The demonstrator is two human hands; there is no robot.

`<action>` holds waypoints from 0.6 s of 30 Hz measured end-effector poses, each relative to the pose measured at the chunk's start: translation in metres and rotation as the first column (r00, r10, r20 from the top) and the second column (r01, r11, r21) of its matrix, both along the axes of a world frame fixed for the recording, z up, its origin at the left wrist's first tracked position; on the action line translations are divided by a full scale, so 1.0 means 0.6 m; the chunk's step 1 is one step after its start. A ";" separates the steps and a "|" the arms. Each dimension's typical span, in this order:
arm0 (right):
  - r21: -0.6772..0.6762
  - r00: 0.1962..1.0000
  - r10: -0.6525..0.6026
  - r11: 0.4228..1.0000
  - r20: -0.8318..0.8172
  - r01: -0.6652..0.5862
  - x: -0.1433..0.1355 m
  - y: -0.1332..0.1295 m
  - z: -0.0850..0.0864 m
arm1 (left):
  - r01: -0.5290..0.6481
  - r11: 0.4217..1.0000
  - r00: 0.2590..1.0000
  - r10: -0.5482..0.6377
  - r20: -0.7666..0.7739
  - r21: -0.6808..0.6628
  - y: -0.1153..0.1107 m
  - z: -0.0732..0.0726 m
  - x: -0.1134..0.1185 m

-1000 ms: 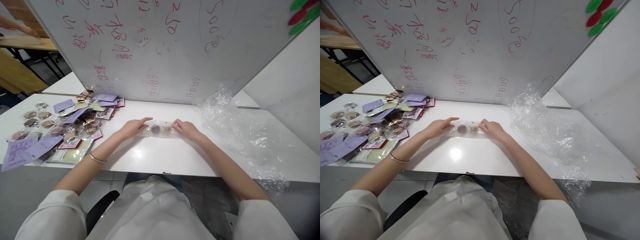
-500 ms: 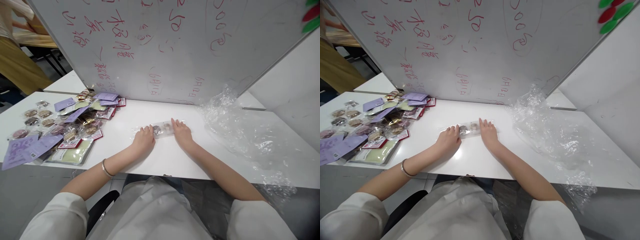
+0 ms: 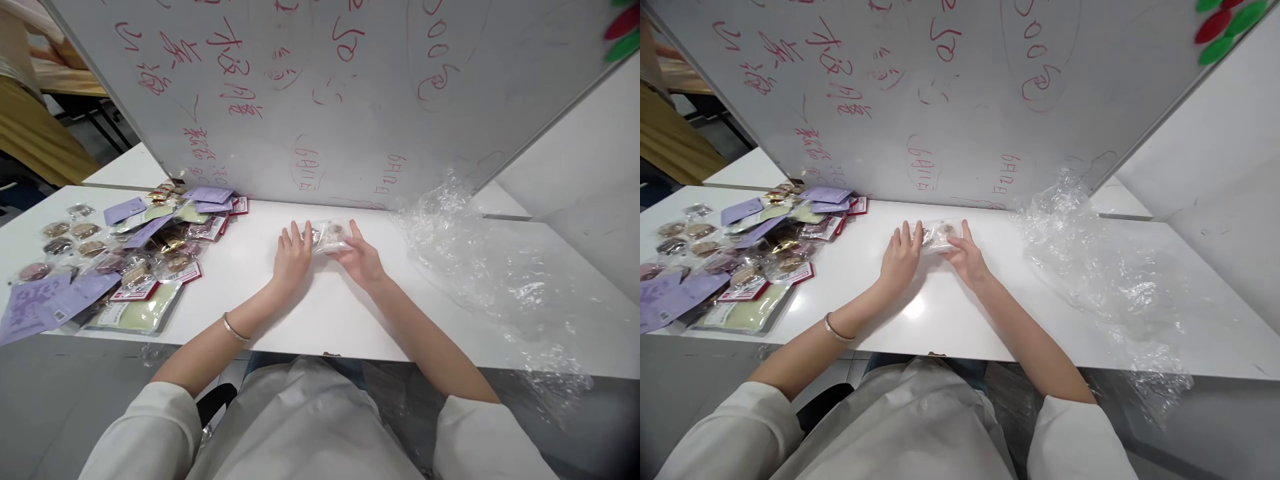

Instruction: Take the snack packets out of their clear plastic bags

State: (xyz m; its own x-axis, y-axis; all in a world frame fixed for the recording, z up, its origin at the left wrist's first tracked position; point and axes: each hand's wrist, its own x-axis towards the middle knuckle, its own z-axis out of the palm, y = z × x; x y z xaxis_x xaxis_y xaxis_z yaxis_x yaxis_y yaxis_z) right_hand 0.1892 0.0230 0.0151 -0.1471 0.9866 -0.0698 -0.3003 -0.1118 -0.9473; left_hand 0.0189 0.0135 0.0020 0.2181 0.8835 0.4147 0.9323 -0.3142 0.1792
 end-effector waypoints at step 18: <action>0.015 0.997 -0.020 1.000 -0.081 0.021 0.032 -0.046 0.046 | 0.384 0.923 0.693 -0.308 0.651 0.027 0.004 0.023 0.057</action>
